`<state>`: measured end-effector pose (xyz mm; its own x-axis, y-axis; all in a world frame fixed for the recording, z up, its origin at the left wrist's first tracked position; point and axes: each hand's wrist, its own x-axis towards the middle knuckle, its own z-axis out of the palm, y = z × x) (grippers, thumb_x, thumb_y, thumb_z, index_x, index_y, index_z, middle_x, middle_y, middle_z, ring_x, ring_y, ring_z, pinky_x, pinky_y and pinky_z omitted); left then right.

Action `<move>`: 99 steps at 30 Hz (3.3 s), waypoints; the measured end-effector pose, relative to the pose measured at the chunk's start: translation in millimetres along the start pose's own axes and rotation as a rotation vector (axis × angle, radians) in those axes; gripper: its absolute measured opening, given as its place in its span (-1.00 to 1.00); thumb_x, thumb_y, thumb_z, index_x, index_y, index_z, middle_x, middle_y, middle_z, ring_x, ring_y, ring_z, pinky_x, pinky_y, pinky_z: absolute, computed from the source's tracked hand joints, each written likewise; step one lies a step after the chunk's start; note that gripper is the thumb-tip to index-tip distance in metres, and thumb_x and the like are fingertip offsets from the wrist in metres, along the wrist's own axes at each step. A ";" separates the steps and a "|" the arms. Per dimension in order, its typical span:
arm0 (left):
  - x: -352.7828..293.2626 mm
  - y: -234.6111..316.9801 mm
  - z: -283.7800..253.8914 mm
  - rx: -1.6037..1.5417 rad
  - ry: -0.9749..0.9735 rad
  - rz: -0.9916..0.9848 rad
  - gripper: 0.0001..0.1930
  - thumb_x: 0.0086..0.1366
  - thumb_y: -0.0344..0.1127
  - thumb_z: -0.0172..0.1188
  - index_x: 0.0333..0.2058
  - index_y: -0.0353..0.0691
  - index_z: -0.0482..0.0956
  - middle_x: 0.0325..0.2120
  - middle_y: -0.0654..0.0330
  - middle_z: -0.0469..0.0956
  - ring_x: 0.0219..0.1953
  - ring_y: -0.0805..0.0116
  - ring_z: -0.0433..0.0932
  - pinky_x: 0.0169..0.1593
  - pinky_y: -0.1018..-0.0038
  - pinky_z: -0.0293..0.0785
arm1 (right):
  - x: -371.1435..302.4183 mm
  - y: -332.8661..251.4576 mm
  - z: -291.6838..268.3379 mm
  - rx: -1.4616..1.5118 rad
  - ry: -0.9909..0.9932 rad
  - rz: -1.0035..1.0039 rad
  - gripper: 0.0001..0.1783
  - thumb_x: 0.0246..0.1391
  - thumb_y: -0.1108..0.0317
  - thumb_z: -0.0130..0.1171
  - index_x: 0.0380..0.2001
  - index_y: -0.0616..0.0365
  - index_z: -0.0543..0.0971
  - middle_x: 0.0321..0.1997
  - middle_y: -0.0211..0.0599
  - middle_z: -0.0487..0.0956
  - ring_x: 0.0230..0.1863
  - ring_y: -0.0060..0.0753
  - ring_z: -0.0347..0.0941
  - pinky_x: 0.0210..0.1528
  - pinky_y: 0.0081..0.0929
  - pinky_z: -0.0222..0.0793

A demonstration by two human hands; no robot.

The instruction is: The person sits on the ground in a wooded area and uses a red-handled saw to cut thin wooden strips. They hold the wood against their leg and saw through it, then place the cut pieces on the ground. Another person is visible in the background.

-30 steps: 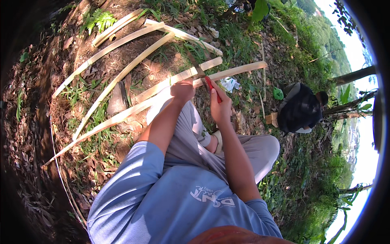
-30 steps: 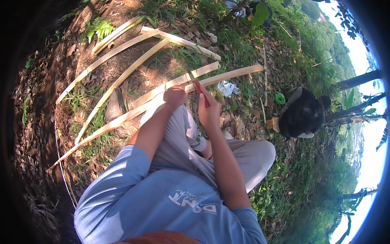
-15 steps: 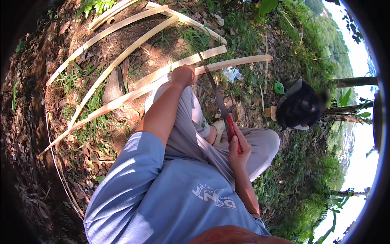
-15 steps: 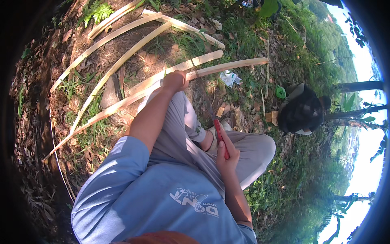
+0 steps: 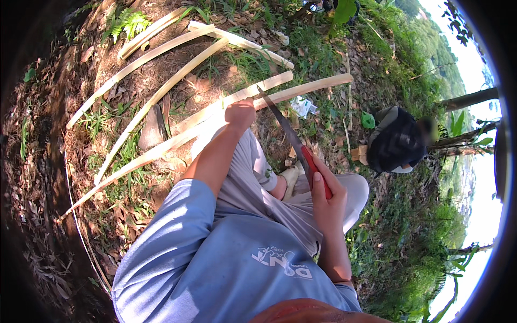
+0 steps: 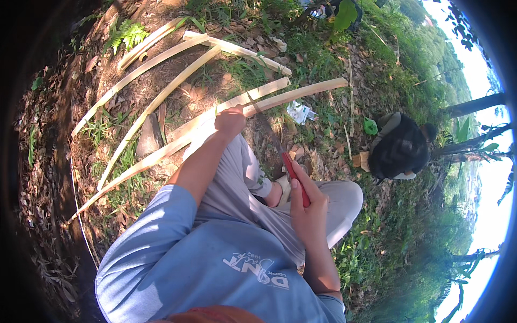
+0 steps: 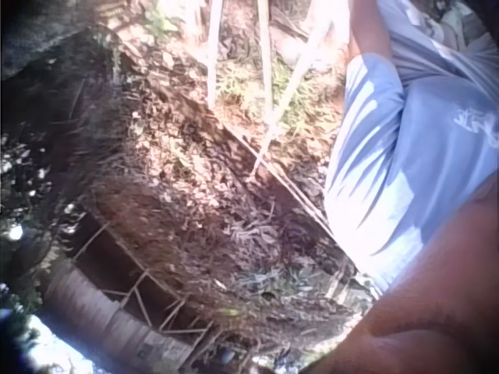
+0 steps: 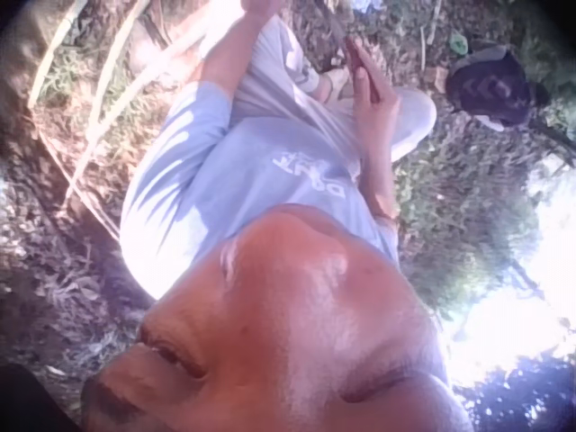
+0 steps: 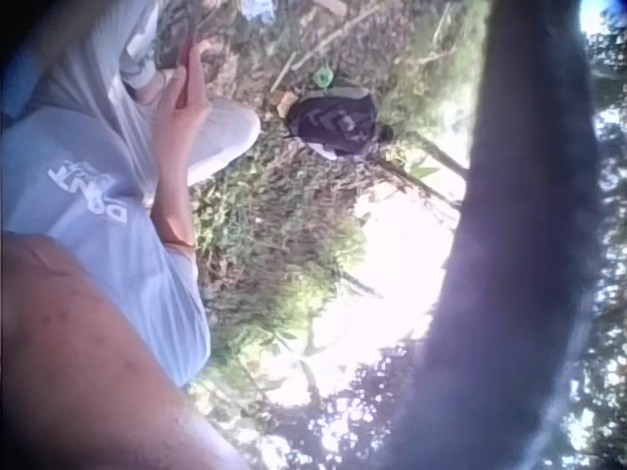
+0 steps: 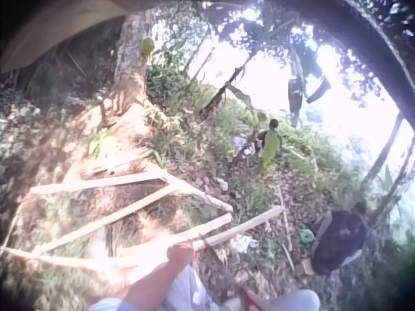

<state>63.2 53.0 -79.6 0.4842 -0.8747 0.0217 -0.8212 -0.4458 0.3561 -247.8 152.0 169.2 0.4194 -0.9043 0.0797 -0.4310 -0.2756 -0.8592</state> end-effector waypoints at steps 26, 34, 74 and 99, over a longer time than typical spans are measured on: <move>15.5 -9.6 -33.5 -0.275 -0.437 0.048 -0.53 0.49 0.05 0.09 -0.16 -0.26 0.78 -0.08 -0.15 0.73 0.01 -0.13 0.71 0.12 0.07 0.59 | -49.6 38.5 3.6 -0.153 -0.011 -0.197 -0.54 0.37 0.51 0.15 0.31 0.27 0.61 -0.15 0.01 0.79 -0.42 -0.51 0.63 -0.31 -0.52 0.49; 22.7 -26.5 -18.9 -0.248 -0.459 0.293 -0.47 0.53 0.07 0.04 -0.21 -0.32 0.78 -0.16 -0.13 0.73 -0.07 -0.11 0.69 0.10 0.09 0.56 | 1.0 15.1 22.5 -0.070 -0.003 -0.122 -0.56 0.45 0.42 0.11 0.31 0.26 0.61 -0.20 -0.20 0.77 -0.35 -0.67 0.52 -0.25 -0.57 0.43; 29.3 -28.4 -24.1 -0.326 -0.599 0.192 -0.42 0.46 0.19 0.22 -0.03 -0.34 0.70 -0.14 -0.12 0.72 -0.07 -0.01 0.67 0.04 0.11 0.52 | 106.4 81.9 109.8 0.069 -0.017 -0.196 -0.58 0.49 0.39 0.09 0.33 0.16 0.62 -0.27 -0.27 0.72 -0.39 -0.60 0.46 -0.27 -0.52 0.43; 27.4 -28.6 -27.9 -0.130 -0.553 0.389 -0.46 0.58 0.10 0.00 -0.16 -0.28 0.75 -0.01 -0.09 0.66 0.06 -0.08 0.62 0.22 0.08 0.48 | -23.7 -42.4 -28.6 -0.105 -0.056 -0.010 -0.56 0.43 0.41 0.12 0.31 0.24 0.62 -0.46 -0.35 0.64 -0.51 -0.71 0.34 -0.42 -0.57 0.24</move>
<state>108.3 47.1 -63.1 -0.0922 -0.9503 -0.2974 -0.8443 -0.0837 0.5292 -262.3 175.7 218.2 0.4670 -0.8824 0.0570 -0.5065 -0.3198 -0.8008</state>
